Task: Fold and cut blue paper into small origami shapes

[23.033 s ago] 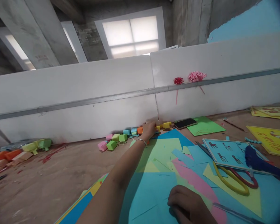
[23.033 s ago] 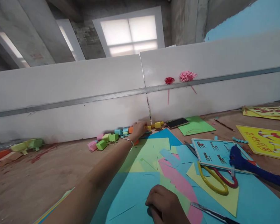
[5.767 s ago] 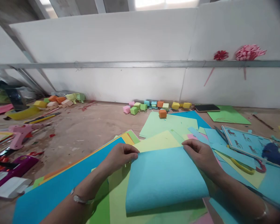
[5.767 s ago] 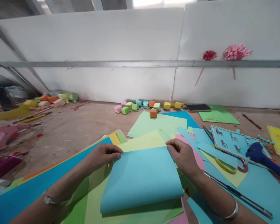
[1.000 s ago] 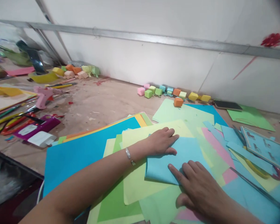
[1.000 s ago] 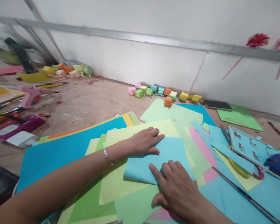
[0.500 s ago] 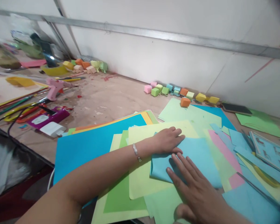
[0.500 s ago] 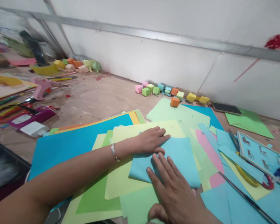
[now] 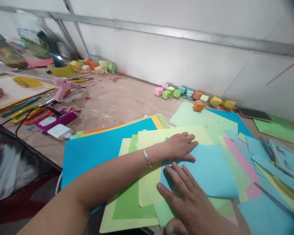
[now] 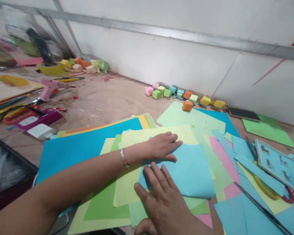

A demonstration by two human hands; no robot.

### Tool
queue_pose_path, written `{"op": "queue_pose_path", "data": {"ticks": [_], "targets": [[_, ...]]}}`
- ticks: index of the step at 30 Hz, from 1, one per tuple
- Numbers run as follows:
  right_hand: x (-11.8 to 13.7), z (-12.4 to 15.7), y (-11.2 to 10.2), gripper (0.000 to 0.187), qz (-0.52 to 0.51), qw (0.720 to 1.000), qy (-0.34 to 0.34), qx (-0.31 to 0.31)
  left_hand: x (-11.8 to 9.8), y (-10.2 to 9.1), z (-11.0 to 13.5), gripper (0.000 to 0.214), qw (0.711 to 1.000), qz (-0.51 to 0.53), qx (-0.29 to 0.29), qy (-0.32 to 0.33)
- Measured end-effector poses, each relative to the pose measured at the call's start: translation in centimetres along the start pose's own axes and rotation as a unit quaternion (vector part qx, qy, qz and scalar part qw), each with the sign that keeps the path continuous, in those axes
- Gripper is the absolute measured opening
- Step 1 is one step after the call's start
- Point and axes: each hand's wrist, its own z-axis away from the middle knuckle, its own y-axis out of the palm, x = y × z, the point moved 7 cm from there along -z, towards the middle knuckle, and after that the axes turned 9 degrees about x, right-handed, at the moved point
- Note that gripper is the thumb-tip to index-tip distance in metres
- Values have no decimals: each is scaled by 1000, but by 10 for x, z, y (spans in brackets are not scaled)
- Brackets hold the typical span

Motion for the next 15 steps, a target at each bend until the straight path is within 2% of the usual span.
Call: {"op": "queue_pose_path", "data": {"ticks": [3,6,9,15], "targets": [[4,0,-1,90,9,1000,-8,8,0,-2,1,62,1000,5,-6,2],[-6,16,-8,84,42,999,24,11,0,-3,2,62,1000,7,1,3],[-21,49,-13,73,64,994,80,38,0,-2,2,67,1000,6,7,9],[-43,137,-13,75,128,968,200,74,0,1,0,69,1000,10,19,12]]}}
